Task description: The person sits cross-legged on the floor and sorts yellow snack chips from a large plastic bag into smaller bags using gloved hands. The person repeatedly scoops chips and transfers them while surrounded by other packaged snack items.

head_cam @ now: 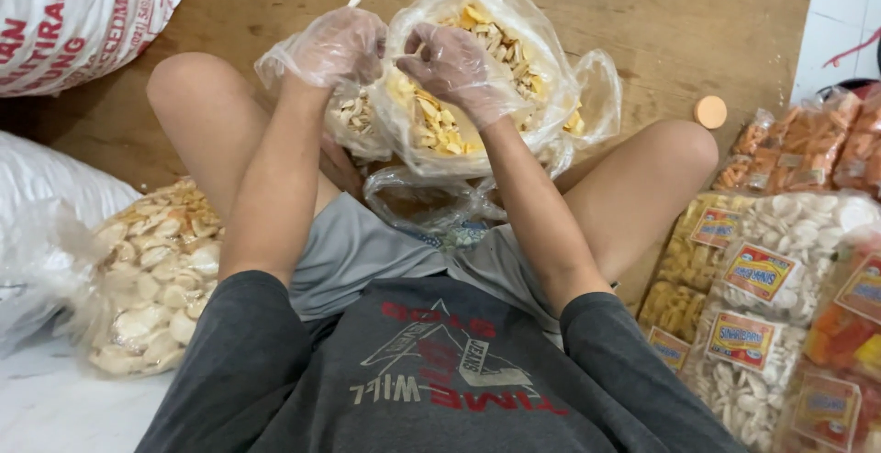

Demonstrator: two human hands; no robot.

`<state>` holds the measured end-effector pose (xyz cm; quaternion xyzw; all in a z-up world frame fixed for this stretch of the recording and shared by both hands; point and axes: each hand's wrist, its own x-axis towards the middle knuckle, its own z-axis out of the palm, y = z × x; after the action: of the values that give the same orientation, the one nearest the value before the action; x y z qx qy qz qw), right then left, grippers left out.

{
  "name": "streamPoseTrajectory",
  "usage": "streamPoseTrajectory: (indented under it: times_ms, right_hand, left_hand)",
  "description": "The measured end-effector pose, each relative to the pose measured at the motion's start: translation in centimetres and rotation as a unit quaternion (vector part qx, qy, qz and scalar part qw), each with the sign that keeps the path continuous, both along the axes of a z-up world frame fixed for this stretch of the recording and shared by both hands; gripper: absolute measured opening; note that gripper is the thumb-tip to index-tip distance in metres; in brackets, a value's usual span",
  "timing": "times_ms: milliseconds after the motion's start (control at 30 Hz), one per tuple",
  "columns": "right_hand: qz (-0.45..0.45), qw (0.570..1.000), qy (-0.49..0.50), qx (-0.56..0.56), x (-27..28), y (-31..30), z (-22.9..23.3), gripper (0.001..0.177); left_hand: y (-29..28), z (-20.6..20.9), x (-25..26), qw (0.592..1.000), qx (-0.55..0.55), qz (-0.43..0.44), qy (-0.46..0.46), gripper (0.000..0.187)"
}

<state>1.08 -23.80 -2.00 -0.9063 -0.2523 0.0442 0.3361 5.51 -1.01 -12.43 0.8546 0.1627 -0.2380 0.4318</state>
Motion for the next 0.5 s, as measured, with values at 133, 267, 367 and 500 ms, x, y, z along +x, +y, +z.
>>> streamPoseTrajectory:
  times_ms: [133, 267, 367, 500]
  right_hand:
    - [0.008, 0.999, 0.031, -0.016, -0.4, 2.2, 0.3, 0.016]
    - [0.016, 0.997, 0.052, -0.053, -1.0, 4.0, 0.3, 0.016]
    - [0.014, 0.995, 0.069, -0.071, -1.1, 5.2, -0.4, 0.016]
    - [0.029, 0.997, 0.033, -0.069, -1.5, 5.7, -0.3, 0.012]
  left_hand:
    - [-0.2, 7.4, -2.6, 0.885, 0.236, -0.345, -0.203, 0.022]
    - [1.1, 6.7, -3.3, 0.887, 0.245, -0.346, -0.184, 0.028]
    - [1.3, 9.3, -4.4, 0.907, 0.225, -0.326, -0.142, 0.023]
    - [1.9, 9.5, -4.4, 0.910, 0.233, -0.320, -0.125, 0.030]
